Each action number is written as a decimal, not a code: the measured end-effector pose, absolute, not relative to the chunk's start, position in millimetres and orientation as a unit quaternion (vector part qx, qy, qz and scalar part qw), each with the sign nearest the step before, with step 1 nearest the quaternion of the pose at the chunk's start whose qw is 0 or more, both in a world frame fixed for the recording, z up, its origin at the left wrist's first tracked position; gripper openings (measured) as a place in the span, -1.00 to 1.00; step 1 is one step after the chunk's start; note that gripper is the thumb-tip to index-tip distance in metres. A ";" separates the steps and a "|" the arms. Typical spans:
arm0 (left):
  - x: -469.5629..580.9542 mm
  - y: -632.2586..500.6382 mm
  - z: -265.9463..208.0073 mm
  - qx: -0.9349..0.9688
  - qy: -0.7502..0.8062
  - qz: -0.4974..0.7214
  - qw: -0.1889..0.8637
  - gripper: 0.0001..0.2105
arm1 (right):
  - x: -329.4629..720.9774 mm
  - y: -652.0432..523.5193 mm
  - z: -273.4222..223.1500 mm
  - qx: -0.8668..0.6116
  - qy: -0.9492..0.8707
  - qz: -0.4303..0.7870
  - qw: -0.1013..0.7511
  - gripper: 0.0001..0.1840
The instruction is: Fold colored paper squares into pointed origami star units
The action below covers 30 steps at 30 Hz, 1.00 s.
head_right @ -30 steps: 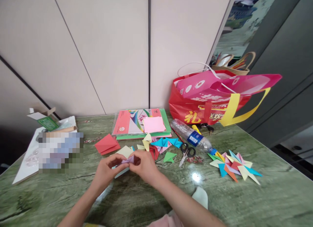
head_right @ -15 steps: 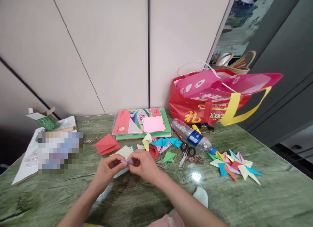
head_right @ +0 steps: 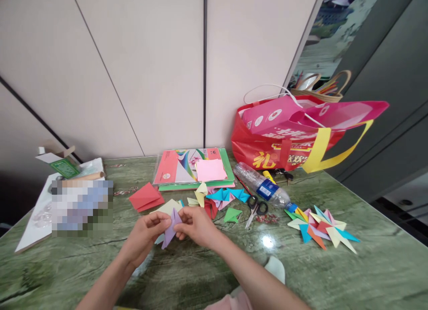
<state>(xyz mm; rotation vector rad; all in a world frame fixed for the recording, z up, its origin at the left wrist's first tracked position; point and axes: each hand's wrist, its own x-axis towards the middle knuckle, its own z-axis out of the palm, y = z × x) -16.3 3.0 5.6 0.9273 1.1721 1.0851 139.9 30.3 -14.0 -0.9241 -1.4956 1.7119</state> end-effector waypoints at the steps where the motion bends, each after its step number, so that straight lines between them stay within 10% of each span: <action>1: -16.1 2.9 5.6 0.394 0.504 0.473 0.606 -0.82 | 139.5 30.3 -15.0 -0.357 -0.576 0.652 0.340 -0.67; 9: -16.6 6.3 4.6 0.419 0.514 0.497 0.560 -0.84 | 140.8 35.0 -14.3 -0.360 -0.588 0.629 0.359 -0.74; 16: -26.1 14.7 -13.2 0.599 0.607 0.441 0.281 -0.89 | 176.2 53.7 3.1 -0.452 -0.607 0.443 0.481 -0.68; 30: -35.0 14.8 -39.7 0.745 0.595 0.252 0.166 -0.37 | 173.2 48.3 -9.7 -0.541 -0.789 0.206 0.206 -0.71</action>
